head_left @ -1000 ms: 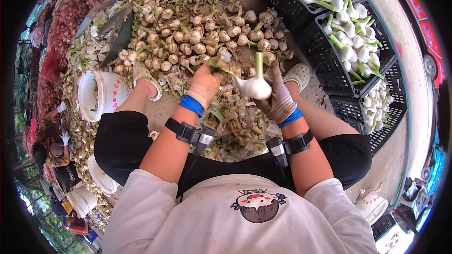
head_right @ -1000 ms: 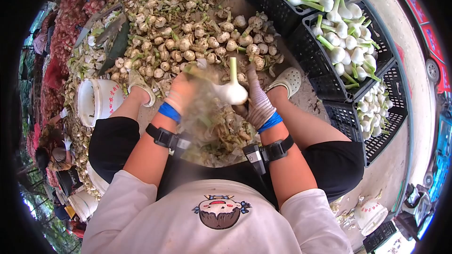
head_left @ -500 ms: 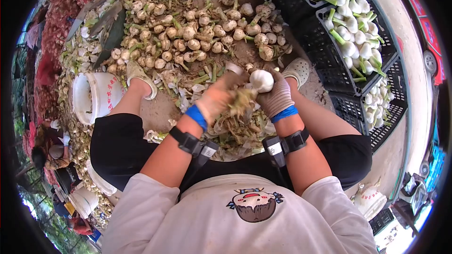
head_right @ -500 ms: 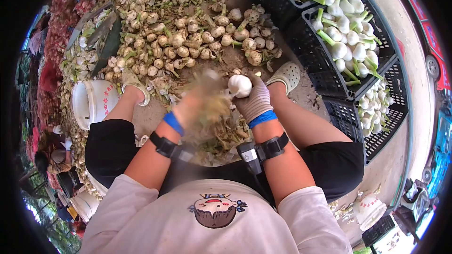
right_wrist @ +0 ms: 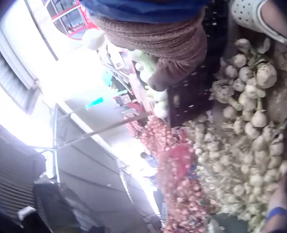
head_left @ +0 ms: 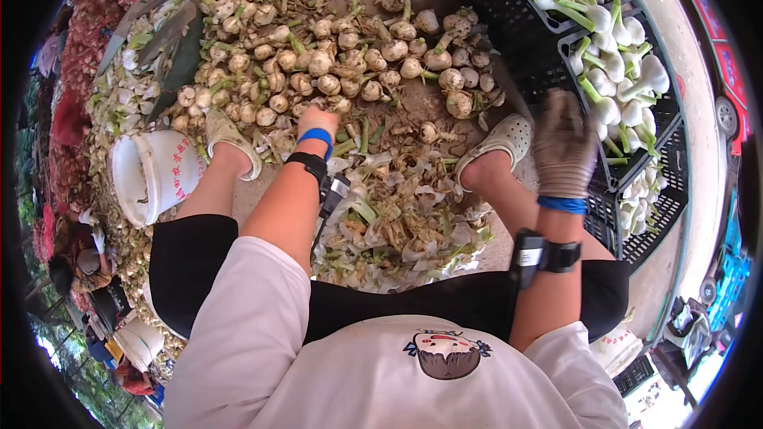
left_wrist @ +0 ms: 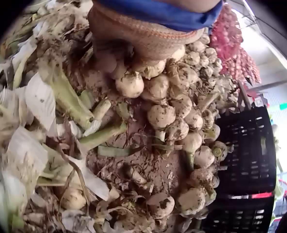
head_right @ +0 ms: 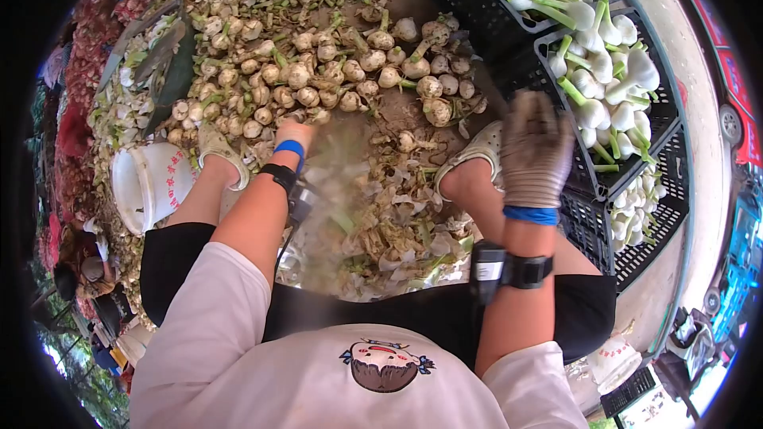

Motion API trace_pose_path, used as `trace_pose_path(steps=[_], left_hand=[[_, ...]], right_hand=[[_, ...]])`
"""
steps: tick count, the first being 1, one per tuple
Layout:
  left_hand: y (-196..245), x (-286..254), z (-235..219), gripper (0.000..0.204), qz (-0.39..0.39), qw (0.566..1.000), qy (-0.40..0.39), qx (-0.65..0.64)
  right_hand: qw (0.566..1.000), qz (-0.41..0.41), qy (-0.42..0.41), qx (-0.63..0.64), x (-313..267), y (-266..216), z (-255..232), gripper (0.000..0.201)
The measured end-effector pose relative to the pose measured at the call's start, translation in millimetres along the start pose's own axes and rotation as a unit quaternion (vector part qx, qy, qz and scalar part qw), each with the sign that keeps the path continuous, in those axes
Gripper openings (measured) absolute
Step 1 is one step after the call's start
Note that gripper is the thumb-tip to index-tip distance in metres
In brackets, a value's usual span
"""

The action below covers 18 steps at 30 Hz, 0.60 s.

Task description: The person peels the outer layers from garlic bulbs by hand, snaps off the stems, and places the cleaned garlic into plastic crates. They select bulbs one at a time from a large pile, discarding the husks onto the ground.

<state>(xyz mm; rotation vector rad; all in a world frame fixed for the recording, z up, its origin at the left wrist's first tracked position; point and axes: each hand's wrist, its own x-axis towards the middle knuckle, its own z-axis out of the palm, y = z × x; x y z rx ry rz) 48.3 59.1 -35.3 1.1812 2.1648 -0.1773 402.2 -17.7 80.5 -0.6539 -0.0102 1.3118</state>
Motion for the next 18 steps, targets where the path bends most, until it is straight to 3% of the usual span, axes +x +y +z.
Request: trace_pose_path(steps=[1,3,4,5,6,7,8,9,11,12,13,15,18], left_hand=[[-6,5,4,0.049,0.004,0.998,0.020,-0.067],[-10,11,15,0.043,0.112,0.992,0.057,-0.009],[-8,1,14,0.042,0.148,0.987,-0.002,-0.060],[-2,-15,7,0.040,0.183,0.975,-0.059,-0.109],[4,-33,-1,0.037,0.219,0.947,-0.146,-0.185],[18,-72,-18,0.032,0.117,0.876,-0.250,-0.395],[14,-77,-12,0.031,0.094,0.791,-0.332,-0.506],[9,-83,-12,0.020,0.143,0.754,-0.427,-0.479],[11,-107,-9,0.028,0.104,0.707,-0.432,-0.550],[15,-120,-9,0.030,0.093,0.690,-0.433,-0.573],[25,-137,-16,0.034,0.161,0.809,-0.342,-0.450],[28,-150,-21,0.038,0.229,0.894,-0.231,-0.309],[19,-156,-23,0.041,0.235,0.843,-0.259,-0.409]], right_hand=[[0.997,0.039,-0.001,-0.073,5,15,-18,0.043],[0.964,0.137,0.048,-0.223,-24,55,12,0.043],[0.923,0.135,-0.024,-0.359,-24,75,1,0.047],[0.860,0.129,-0.097,-0.484,-26,92,-9,0.051],[0.744,0.000,-0.179,-0.644,-36,103,0,0.053],[0.581,-0.133,-0.251,-0.763,-45,111,9,0.056],[0.537,-0.130,-0.259,-0.792,-48,118,6,0.057],[0.539,-0.134,-0.261,-0.789,-51,120,6,0.057],[0.608,-0.129,-0.237,-0.747,-57,119,9,0.054],[0.620,-0.095,-0.220,-0.747,-63,116,18,0.053],[0.621,-0.101,-0.220,-0.745,-68,113,22,0.053],[0.588,-0.142,-0.271,-0.749,-76,107,27,0.054],[0.618,-0.111,-0.262,-0.733,-89,99,29,0.055]])
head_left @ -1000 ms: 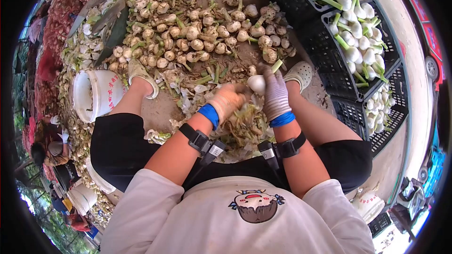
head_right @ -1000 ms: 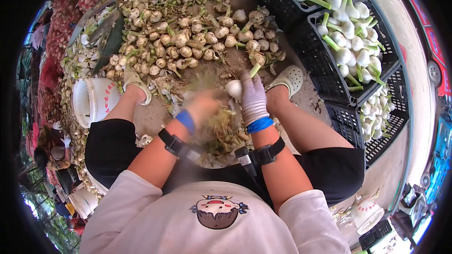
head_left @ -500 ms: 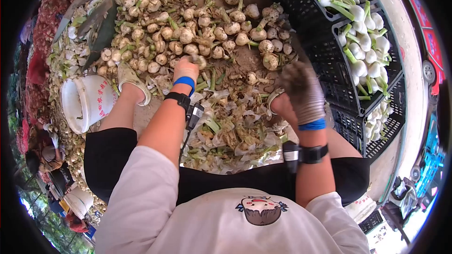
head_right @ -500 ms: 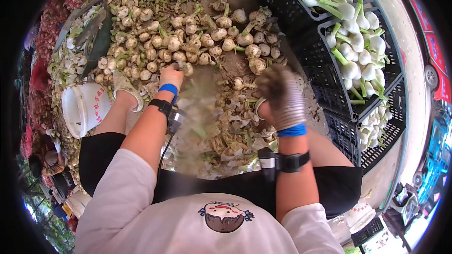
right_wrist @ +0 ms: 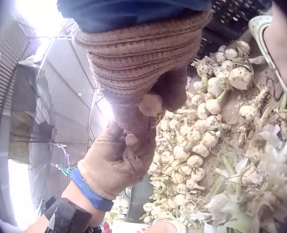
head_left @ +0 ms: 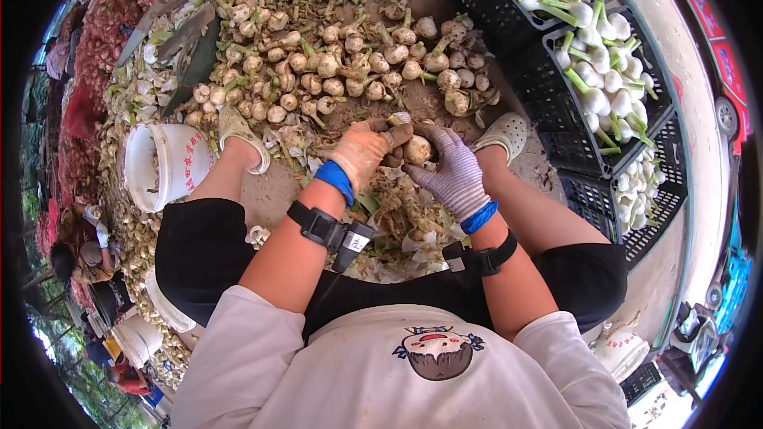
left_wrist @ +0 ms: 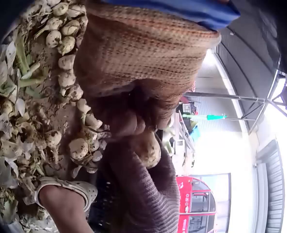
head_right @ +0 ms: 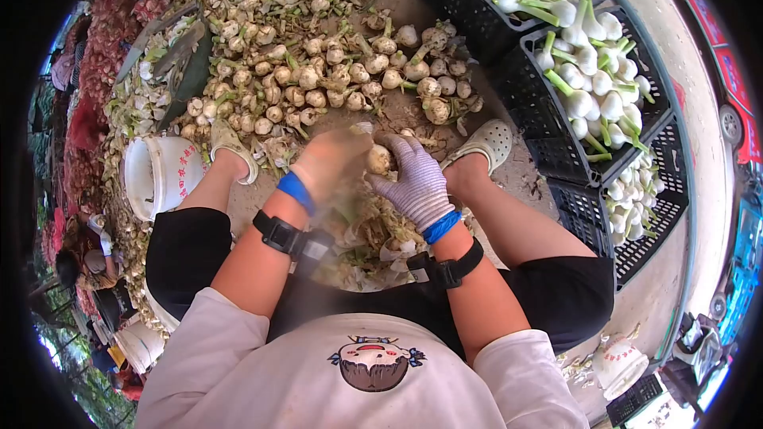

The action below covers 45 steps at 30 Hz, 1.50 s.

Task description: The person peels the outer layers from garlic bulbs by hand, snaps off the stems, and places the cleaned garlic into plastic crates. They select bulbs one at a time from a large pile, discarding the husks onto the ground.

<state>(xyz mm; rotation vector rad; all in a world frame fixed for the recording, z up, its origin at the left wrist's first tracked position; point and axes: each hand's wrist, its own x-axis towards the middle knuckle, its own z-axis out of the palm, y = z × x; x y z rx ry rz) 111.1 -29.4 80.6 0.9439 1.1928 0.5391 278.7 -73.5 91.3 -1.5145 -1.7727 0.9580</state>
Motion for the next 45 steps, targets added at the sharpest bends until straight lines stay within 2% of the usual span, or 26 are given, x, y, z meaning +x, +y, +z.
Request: trace_pose_path(steps=[5,8,9,11,13,16,17,18,19,21,22,24,25,27,28,29,30,31,33,35,36,38,39,41,42,45], left_hand=[[20,-23,-7,0.041,-0.046,0.998,-0.041,0.031],[19,-31,-5,0.034,0.057,0.992,-0.064,0.088],[26,-36,1,0.031,0.011,0.998,-0.036,0.042],[27,-40,5,0.028,-0.034,0.999,-0.007,-0.004],[20,-46,9,0.025,-0.035,0.999,-0.009,-0.032],[26,-56,10,0.031,-0.031,0.999,-0.026,-0.031],[24,-59,13,0.031,-0.031,0.999,-0.026,-0.031],[22,-61,17,0.036,0.005,0.997,-0.040,0.062],[21,-62,19,0.040,0.039,0.986,-0.055,0.154],[-2,-45,1,0.047,0.032,0.979,-0.093,0.179],[-1,-36,-6,0.048,0.096,0.965,-0.063,0.237],[-8,-24,-8,0.047,0.067,0.978,0.002,0.200],[-9,-22,-6,0.047,0.066,0.977,0.001,0.200],[-12,-19,0,0.045,0.069,0.988,0.138,-0.004],[-15,-19,-4,0.045,0.068,0.988,0.139,-0.003],[-18,-19,-10,0.037,0.154,0.958,0.129,0.205],[-19,-19,-13,0.030,0.234,0.879,0.110,0.401],[-23,-20,-11,0.029,0.272,0.904,0.087,0.319],[-24,-26,-4,0.026,0.339,0.929,0.024,0.149],[-13,-30,3,0.034,0.208,0.826,0.053,0.521],[-7,-36,5,0.034,0.207,0.826,0.052,0.521],[1,-47,8,0.043,0.126,0.924,-0.013,0.360],[0,-45,7,0.043,0.126,0.924,-0.016,0.360],[-3,-40,4,0.044,-0.032,0.995,-0.092,-0.031],[-5,-37,3,0.045,-0.112,0.959,-0.122,-0.230],[-9,-26,14,0.040,-0.051,0.997,-0.050,-0.014]], right_hand=[[0.999,-0.038,0.014,-0.002,-9,-9,-8,0.057],[0.999,0.020,-0.035,0.027,-13,-25,-17,0.057],[0.999,0.018,-0.034,0.027,-14,-23,-16,0.057],[0.915,0.096,-0.094,0.381,-15,-14,-11,0.055],[0.891,0.123,-0.092,0.427,-26,-22,-15,0.051],[0.641,0.182,-0.174,0.725,-22,13,-4,0.048],[0.641,0.183,-0.173,0.725,-24,22,1,0.048],[0.809,0.172,-0.053,0.560,-24,15,6,0.044],[0.919,0.152,0.070,0.356,-24,8,10,0.041],[0.946,0.091,0.103,0.295,-23,2,5,0.038],[0.909,0.170,0.075,0.374,-15,5,3,0.038],[0.825,0.301,-0.026,0.477,-16,14,3,0.040],[0.825,0.301,-0.026,0.477,-15,20,3,0.040],[0.594,0.428,-0.056,0.678,-15,29,4,0.044],[0.594,0.440,-0.040,0.672,-13,16,-2,0.047],[0.594,0.451,-0.023,0.666,-11,4,-7,0.050],[0.640,0.415,-0.080,0.642,-10,0,-13,0.052],[0.682,0.376,-0.136,0.613,-10,0,-15,0.053],[0.810,0.303,-0.086,0.496,-13,2,-2,0.041],[0.745,0.307,0.009,0.593,-11,6,7,0.033],[0.744,0.308,0.009,0.593,-8,8,6,0.033],[0.682,0.313,0.038,0.660,-6,12,4,0.027],[0.681,0.314,0.040,0.660,-7,13,1,0.027],[0.642,0.280,0.010,0.714,-8,13,-6,0.024],[0.604,0.289,0.019,0.743,-7,17,-4,0.023],[0.623,0.336,0.045,0.705,-6,22,0,0.021]])
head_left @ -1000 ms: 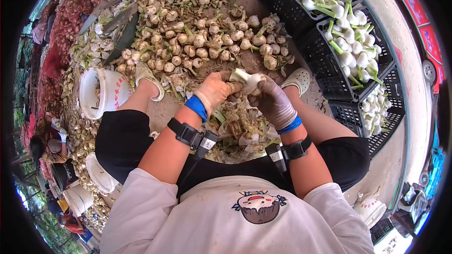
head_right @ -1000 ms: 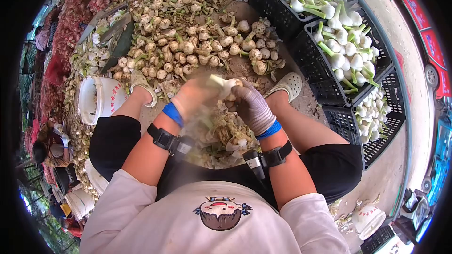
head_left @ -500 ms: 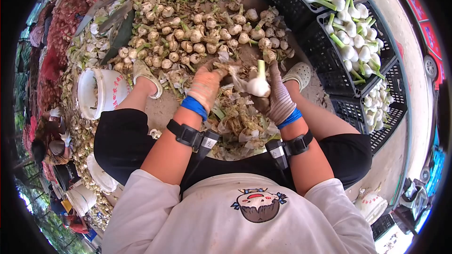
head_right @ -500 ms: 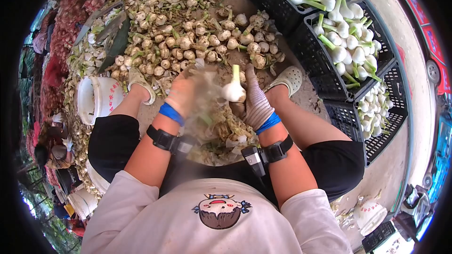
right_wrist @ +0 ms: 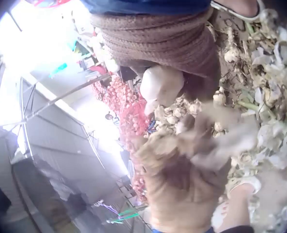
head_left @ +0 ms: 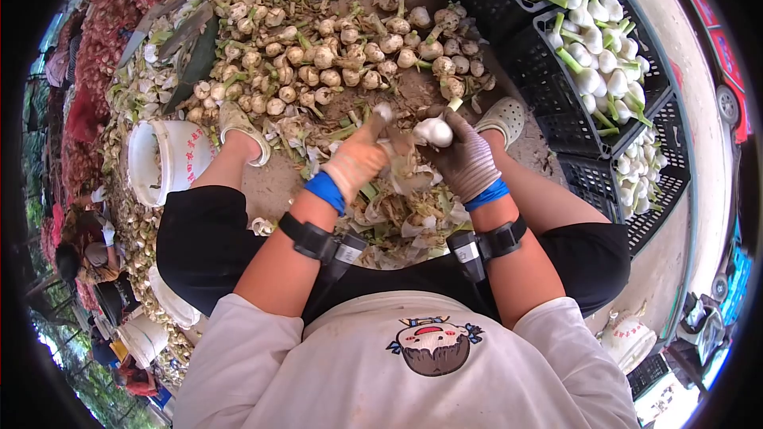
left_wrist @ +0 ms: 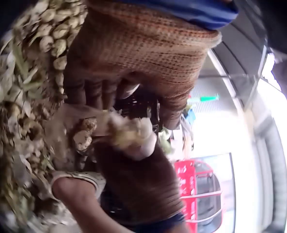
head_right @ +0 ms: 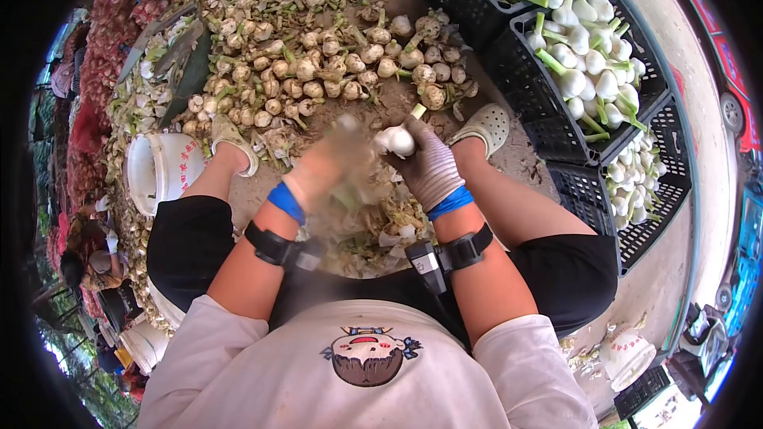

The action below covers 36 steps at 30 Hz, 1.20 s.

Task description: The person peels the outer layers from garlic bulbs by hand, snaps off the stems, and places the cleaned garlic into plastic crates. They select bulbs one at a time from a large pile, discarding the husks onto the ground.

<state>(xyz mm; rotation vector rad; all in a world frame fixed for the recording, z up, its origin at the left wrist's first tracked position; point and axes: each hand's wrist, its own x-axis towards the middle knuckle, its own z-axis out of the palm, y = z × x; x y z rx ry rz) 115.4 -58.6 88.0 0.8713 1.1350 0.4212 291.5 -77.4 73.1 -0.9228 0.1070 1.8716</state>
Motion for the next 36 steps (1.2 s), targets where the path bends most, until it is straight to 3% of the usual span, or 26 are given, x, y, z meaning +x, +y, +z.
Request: trace_pose_path(steps=[2,4,5,6,8,9,10,12,13,14,16,18,19,20,21,22,23,24,25,26,28,30,32,34,35,36], left_hand=[[-2,4,8,0.033,0.179,0.942,0.049,0.279],[28,-10,30,0.030,0.101,0.970,0.154,0.160],[12,3,24,0.037,0.115,0.985,0.116,0.054],[16,2,24,0.037,0.114,0.986,0.114,0.053],[28,-4,22,0.037,0.010,0.974,0.059,0.216],[11,1,16,0.038,0.104,0.963,0.005,0.249],[8,-2,14,0.040,0.198,0.941,-0.045,0.271],[21,-7,21,0.043,0.036,0.912,-0.131,0.388],[37,-11,30,0.044,-0.020,0.923,-0.066,0.378],[31,-6,30,0.044,-0.022,0.924,-0.065,0.377],[24,5,27,0.048,0.145,0.945,0.106,0.274],[19,15,20,0.048,0.112,0.943,0.087,0.300],[13,22,16,0.040,0.128,0.923,0.124,0.341],[7,30,11,0.032,0.145,0.899,0.161,0.382],[22,31,6,0.037,0.043,0.938,0.116,0.324],[13,52,-10,0.037,0.040,0.938,0.118,0.324],[-5,83,-32,0.041,0.020,0.849,0.112,0.516],[2,93,-43,0.043,0.013,0.778,0.127,0.615],[8,103,-53,0.046,0.002,0.696,0.142,0.704],[29,104,-58,0.047,0.007,0.670,0.184,0.719],[13,137,-90,0.040,0.062,0.594,0.185,0.781],[10,160,-109,0.036,0.051,0.552,0.167,0.816],[13,173,-125,0.034,0.036,0.527,0.138,0.838],[20,166,-130,0.024,0.063,0.542,0.120,0.829],[26,159,-130,0.030,0.053,0.641,0.170,0.746],[32,150,-129,0.039,0.042,0.727,0.217,0.650]], right_hand=[[0.995,-0.054,-0.006,-0.079,2,5,3,0.023],[0.958,-0.167,-0.015,-0.232,3,8,4,0.025],[0.986,-0.105,-0.061,-0.116,8,5,-5,0.028],[0.986,-0.106,-0.058,-0.117,14,4,-16,0.028],[0.991,0.021,-0.129,0.025,21,4,-32,0.032],[0.986,0.016,-0.090,0.142,8,-2,-13,0.033],[0.986,0.017,-0.089,0.142,7,-4,-10,0.033],[0.991,0.024,-0.064,0.116,8,-5,-6,0.033],[0.993,0.028,-0.052,0.102,9,-6,-5,0.033],[0.995,0.031,-0.040,0.088,11,-6,-4,0.033],[0.996,0.034,-0.029,0.073,14,-8,-3,0.033],[0.995,-0.035,0.048,-0.079,16,-11,-4,0.031],[0.989,-0.089,0.004,-0.115,13,-16,1,0.029],[0.989,-0.099,0.012,-0.107,3,-29,5,0.026],[0.991,-0.122,0.008,-0.049,3,-43,3,0.025],[0.985,-0.157,-0.069,-0.006,-7,-64,-1,0.023],[0.950,-0.144,-0.209,0.181,-15,-91,-3,0.024],[0.891,-0.163,-0.349,0.241,-14,-120,-33,0.025],[0.859,-0.186,-0.398,0.263,-36,-132,-15,0.026],[0.868,-0.224,-0.374,0.237,-48,-141,-9,0.025],[0.901,-0.257,-0.293,0.188,-40,-136,-8,0.029],[0.943,-0.304,-0.098,0.091,-14,-117,-22,0.038],[0.970,-0.208,-0.105,0.068,8,-98,-32,0.042],[0.977,-0.116,-0.178,0.018,25,-85,-35,0.045],[0.989,-0.092,-0.093,-0.068,35,-75,-33,0.044],[0.990,-0.089,-0.091,-0.067,35,-72,-34,0.044]])
